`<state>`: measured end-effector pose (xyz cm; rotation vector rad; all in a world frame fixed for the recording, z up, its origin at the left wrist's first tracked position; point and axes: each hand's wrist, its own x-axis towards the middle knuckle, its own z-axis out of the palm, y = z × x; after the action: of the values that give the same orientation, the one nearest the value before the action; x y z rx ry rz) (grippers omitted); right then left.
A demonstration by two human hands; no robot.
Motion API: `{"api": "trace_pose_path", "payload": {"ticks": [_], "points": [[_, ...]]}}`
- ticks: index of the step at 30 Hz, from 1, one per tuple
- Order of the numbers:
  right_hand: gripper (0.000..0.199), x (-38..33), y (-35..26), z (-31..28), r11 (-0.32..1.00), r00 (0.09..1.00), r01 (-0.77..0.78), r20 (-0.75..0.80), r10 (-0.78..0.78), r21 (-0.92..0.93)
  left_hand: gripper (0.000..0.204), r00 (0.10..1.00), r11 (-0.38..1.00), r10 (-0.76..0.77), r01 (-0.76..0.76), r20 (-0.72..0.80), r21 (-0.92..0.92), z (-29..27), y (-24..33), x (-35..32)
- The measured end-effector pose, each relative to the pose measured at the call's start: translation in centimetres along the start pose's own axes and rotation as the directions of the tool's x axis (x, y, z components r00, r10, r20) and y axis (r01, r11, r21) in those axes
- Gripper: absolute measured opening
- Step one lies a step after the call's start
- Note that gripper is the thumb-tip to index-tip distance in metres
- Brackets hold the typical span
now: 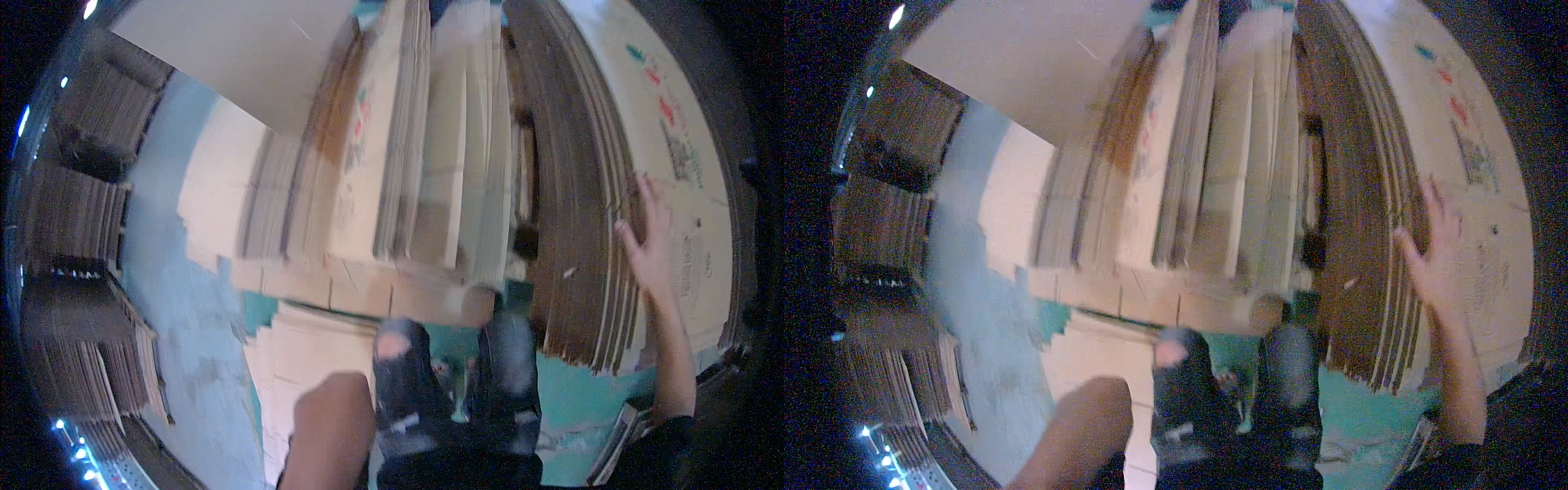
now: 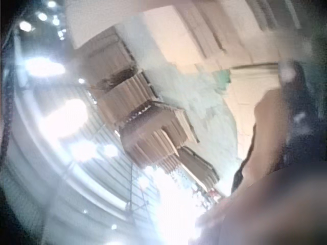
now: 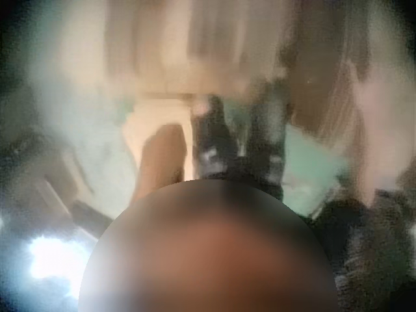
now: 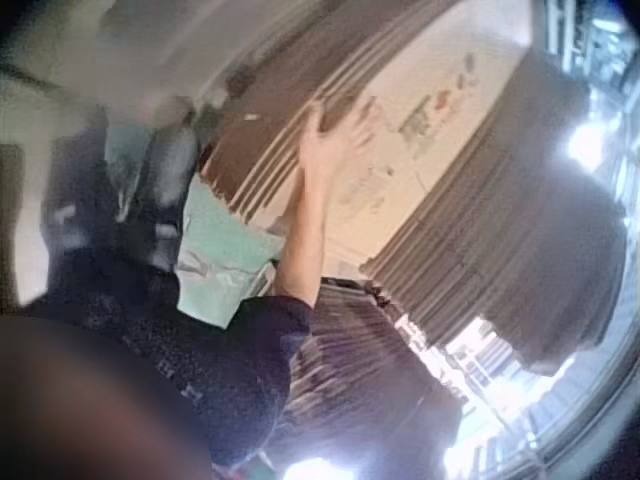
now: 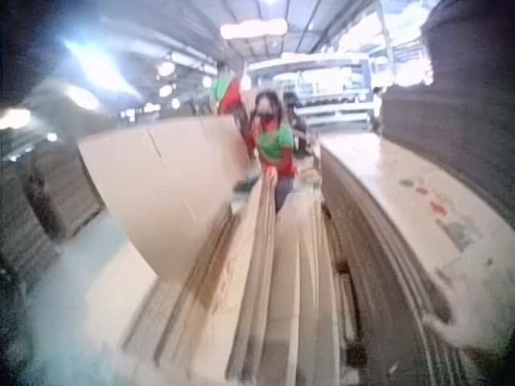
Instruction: The person sits on the floor and repeatedly picks up flat cardboard sheets, aligns them, and places them into a growing stack. The person occasionally adjusts the stack to keep it even while coworkers handle similar sheets nearby.
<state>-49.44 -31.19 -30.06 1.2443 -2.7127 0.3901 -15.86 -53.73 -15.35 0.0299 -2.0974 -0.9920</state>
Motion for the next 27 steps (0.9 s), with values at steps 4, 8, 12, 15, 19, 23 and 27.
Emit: {"api": "trace_pose_path", "payload": {"ticks": [4,8,12,15,19,23,27], "points": [[0.070,-0.1,-0.2,-0.3,1.000,1.000,0.016,-0.019,-0.016,-0.008,0.043,0.999,1.000,-0.002,0.003,-0.041,0.031,2.2,-3.1,-3.1],[0.067,-0.4,0.1,0.0,0.997,0.992,0.072,-0.109,-0.071,0.007,0.044,0.999,0.999,0.019,-0.017,-0.047,0.033,4.0,-4.7,-3.6],[0.066,-0.5,1.0,0.2,0.998,0.995,0.061,-0.076,-0.061,0.005,0.045,0.999,0.999,-0.014,0.016,-0.044,0.037,4.8,-5.2,-3.6],[0.067,-0.2,1.8,0.7,0.996,0.990,0.090,-0.109,-0.089,0.007,0.046,0.998,1.000,-0.011,0.012,-0.054,0.026,4.7,-5.3,-3.5],[0.072,0.1,1.8,0.5,0.994,0.986,0.110,-0.121,-0.111,-0.013,0.047,0.999,0.998,0.026,-0.024,-0.030,0.065,4.5,-5.1,-2.9],[0.077,0.1,1.3,-0.1,1.000,0.999,-0.020,-0.045,0.019,-0.009,0.048,0.993,0.993,0.098,-0.092,-0.072,0.080,5.0,-5.0,-3.0],[0.077,-0.3,0.7,-0.2,0.999,0.999,-0.043,-0.018,0.043,-0.010,0.049,0.984,0.989,0.131,-0.123,-0.117,0.080,5.3,-4.9,-3.5]]}}
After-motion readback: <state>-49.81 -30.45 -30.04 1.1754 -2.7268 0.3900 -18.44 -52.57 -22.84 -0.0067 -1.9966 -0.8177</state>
